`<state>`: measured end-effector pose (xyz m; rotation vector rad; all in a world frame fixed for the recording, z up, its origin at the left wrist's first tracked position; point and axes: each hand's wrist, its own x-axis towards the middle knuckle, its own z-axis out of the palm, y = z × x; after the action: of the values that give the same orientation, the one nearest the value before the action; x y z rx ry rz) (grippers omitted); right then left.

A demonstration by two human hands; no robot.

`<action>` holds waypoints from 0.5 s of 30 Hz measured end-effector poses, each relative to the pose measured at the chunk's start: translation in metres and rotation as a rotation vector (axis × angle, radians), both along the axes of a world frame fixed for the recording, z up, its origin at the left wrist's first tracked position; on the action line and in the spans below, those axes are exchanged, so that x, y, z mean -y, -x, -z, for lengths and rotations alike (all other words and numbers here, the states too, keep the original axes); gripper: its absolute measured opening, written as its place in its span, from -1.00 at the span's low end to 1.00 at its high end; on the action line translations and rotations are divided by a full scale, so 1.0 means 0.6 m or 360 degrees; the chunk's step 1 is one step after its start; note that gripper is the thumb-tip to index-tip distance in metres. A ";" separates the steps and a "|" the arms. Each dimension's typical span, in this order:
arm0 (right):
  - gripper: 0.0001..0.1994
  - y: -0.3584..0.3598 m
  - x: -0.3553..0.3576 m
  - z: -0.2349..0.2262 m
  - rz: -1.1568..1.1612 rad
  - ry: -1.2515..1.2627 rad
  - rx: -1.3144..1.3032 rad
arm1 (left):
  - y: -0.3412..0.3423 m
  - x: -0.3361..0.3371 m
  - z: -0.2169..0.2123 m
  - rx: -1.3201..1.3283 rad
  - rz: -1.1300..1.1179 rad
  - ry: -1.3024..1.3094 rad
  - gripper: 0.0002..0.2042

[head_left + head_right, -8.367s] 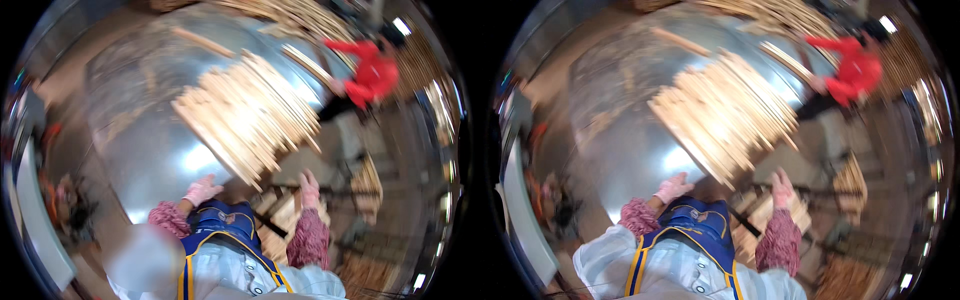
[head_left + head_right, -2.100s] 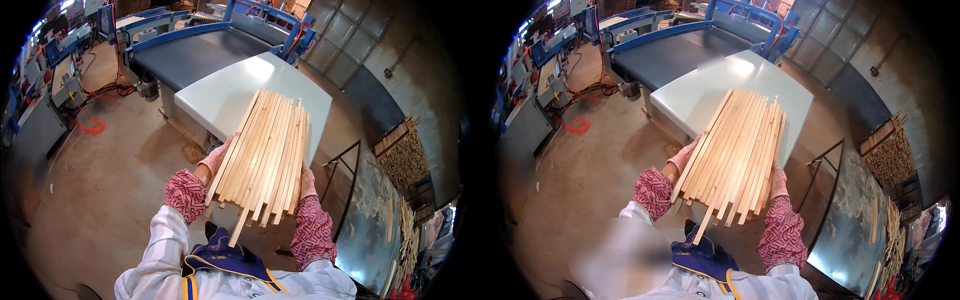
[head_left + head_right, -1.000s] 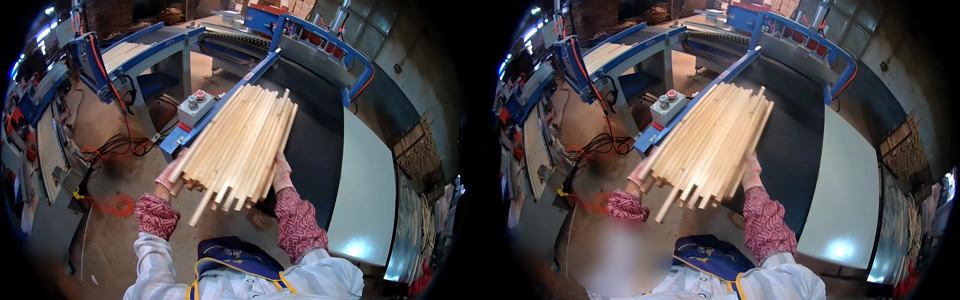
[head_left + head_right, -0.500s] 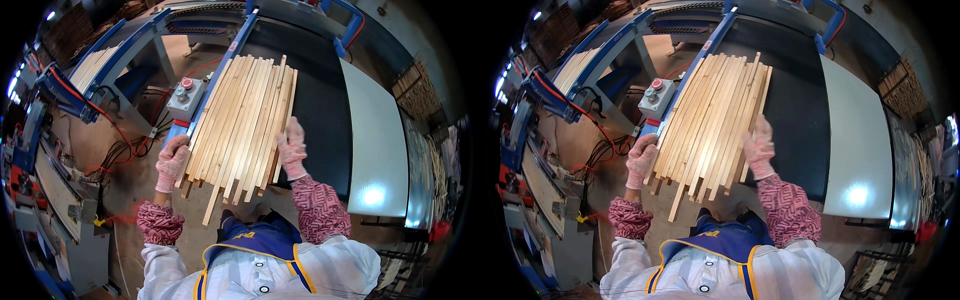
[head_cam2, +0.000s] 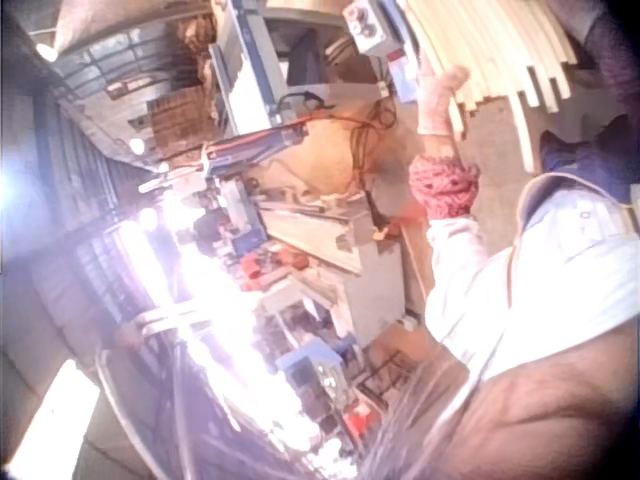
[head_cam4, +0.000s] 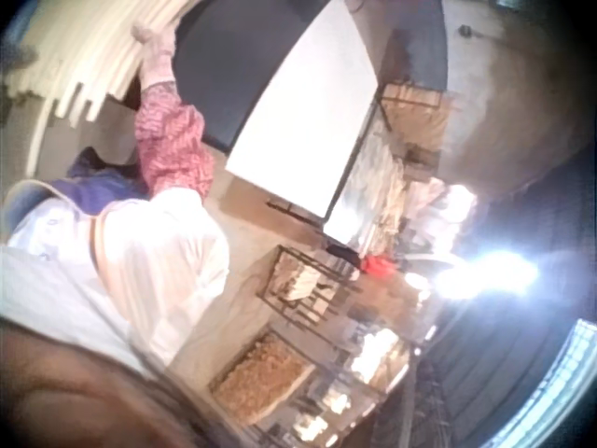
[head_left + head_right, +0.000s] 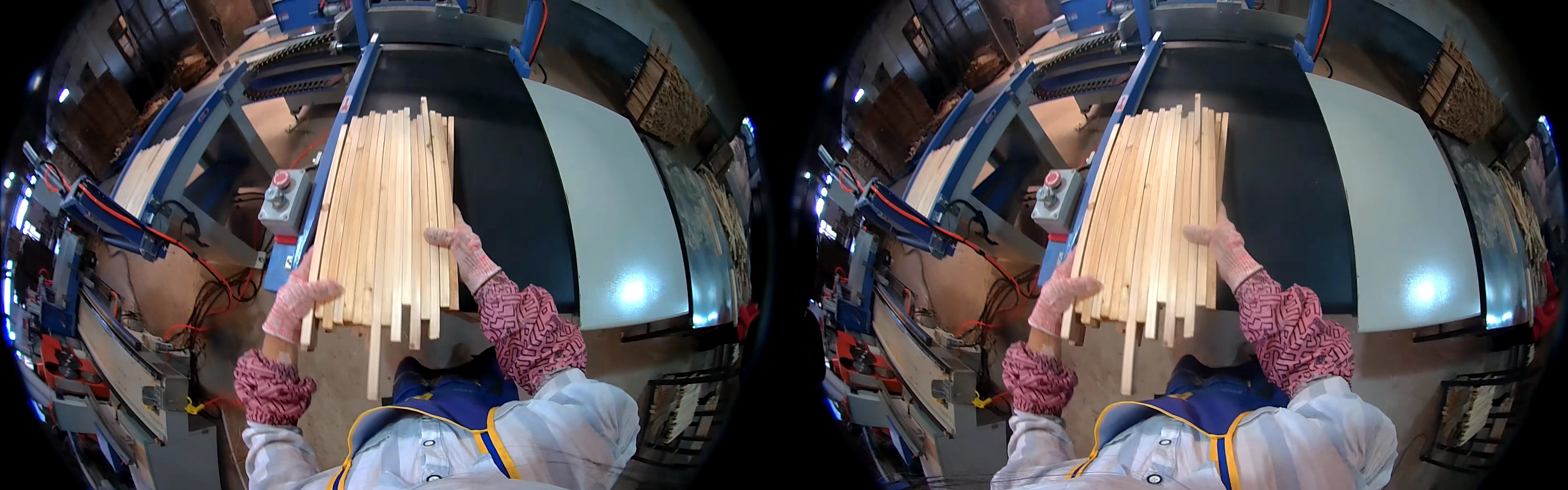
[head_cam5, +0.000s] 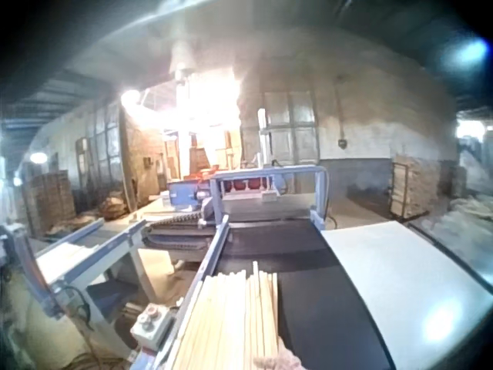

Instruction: The person collects thin wooden sticks from a conveyor belt and a metal table, then stacks them onto a metal rack. Another person in a red shirt is also seen handling the sticks nearby.

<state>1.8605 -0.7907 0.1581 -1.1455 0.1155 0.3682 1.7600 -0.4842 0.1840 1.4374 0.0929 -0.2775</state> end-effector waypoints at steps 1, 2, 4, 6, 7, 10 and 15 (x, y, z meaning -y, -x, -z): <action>-0.11 0.004 0.007 -0.009 0.0027 -0.0075 -0.0046 | 0.010 0.018 -0.014 -0.0026 -0.0033 -0.0012 -0.16; -0.13 0.010 0.017 -0.013 0.0043 -0.0187 -0.0085 | 0.020 0.034 -0.028 -0.0075 -0.0054 -0.0198 -0.16; -0.15 0.012 0.045 -0.014 0.0047 -0.0418 -0.0122 | 0.039 0.072 -0.055 -0.0081 -0.0090 -0.0243 -0.14; -0.17 0.007 0.084 -0.003 -0.0085 -0.0258 0.0157 | 0.061 0.119 -0.071 -0.0119 -0.0188 0.0039 -0.12; -0.18 0.002 0.109 0.005 -0.0209 -0.0384 0.0353 | 0.064 0.145 -0.077 -0.0063 -0.0182 0.0070 -0.10; -0.23 -0.019 0.206 0.025 -0.0539 -0.1405 0.0506 | 0.068 0.231 -0.086 0.0054 -0.0193 -0.0084 0.00; -0.23 0.028 0.414 -0.016 -0.0100 -0.0165 0.0351 | 0.037 0.389 -0.061 0.0050 0.0016 -0.0191 0.05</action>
<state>1.8436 -1.0392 0.1680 -1.0812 -0.1315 0.2976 1.7376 -0.7175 0.2208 1.5613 0.0776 -0.2608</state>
